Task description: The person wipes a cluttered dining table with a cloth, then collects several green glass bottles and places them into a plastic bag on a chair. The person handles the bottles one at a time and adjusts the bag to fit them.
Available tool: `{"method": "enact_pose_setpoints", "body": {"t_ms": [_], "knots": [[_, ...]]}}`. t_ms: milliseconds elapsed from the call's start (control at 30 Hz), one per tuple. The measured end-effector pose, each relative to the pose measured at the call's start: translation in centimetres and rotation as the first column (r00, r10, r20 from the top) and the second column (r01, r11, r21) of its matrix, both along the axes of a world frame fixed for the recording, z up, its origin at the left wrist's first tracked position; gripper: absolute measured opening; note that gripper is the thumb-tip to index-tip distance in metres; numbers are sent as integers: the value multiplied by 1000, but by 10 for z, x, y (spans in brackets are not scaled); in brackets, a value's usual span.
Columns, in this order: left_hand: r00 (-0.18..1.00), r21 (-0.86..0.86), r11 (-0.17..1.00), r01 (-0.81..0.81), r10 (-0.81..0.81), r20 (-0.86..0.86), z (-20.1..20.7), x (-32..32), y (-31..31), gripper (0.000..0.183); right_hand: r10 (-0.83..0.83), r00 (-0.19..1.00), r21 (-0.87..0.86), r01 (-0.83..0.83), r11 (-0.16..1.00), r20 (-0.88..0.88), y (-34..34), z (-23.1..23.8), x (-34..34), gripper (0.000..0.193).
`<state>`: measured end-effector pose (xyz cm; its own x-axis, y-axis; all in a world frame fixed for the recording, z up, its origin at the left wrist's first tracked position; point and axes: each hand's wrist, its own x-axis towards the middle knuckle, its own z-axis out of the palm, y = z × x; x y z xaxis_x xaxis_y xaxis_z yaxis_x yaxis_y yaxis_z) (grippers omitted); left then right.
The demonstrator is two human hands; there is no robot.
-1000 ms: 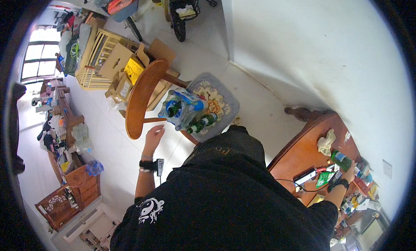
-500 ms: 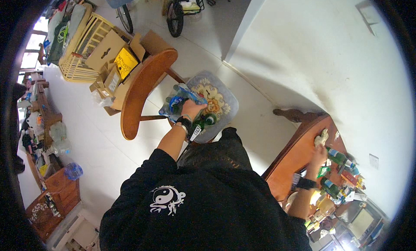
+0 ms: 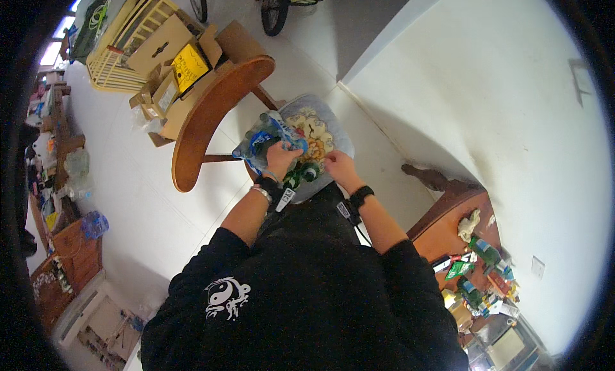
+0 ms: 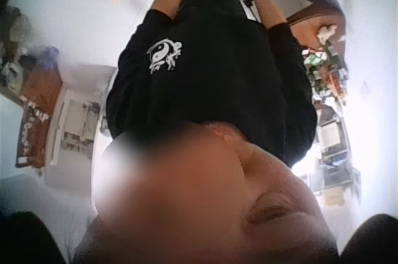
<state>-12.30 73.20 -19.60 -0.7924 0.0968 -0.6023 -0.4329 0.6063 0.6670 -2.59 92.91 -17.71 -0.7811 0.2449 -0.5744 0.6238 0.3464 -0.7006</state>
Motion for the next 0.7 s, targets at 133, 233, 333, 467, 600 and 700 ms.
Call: {"method": "enact_pose_setpoints", "body": {"t_ms": [133,233,333,467,600,700], "knots": [[986,272,962,11,-56,158,-2,-16,-27,39,50,997,-136,-41,990,57,-22,-33,-39,31],[876,-30,896,443,-440,-200,9,-13,-47,31,83,996,-117,-78,990,37,-36,-36,-51,30],[804,-315,838,444,-529,-273,29,5,-74,26,166,986,5,-166,986,-30,-42,-21,-54,28],[889,-283,959,32,-157,-430,46,15,-120,25,200,971,59,-193,979,-133,-54,4,-56,27],[907,-223,967,-125,20,-422,24,-1,-126,35,317,876,137,-287,948,-362,-102,-7,-71,24],[890,-276,955,-111,-28,-456,7,-11,-130,37,383,860,158,-350,924,-336,-148,-37,-88,18]]}}
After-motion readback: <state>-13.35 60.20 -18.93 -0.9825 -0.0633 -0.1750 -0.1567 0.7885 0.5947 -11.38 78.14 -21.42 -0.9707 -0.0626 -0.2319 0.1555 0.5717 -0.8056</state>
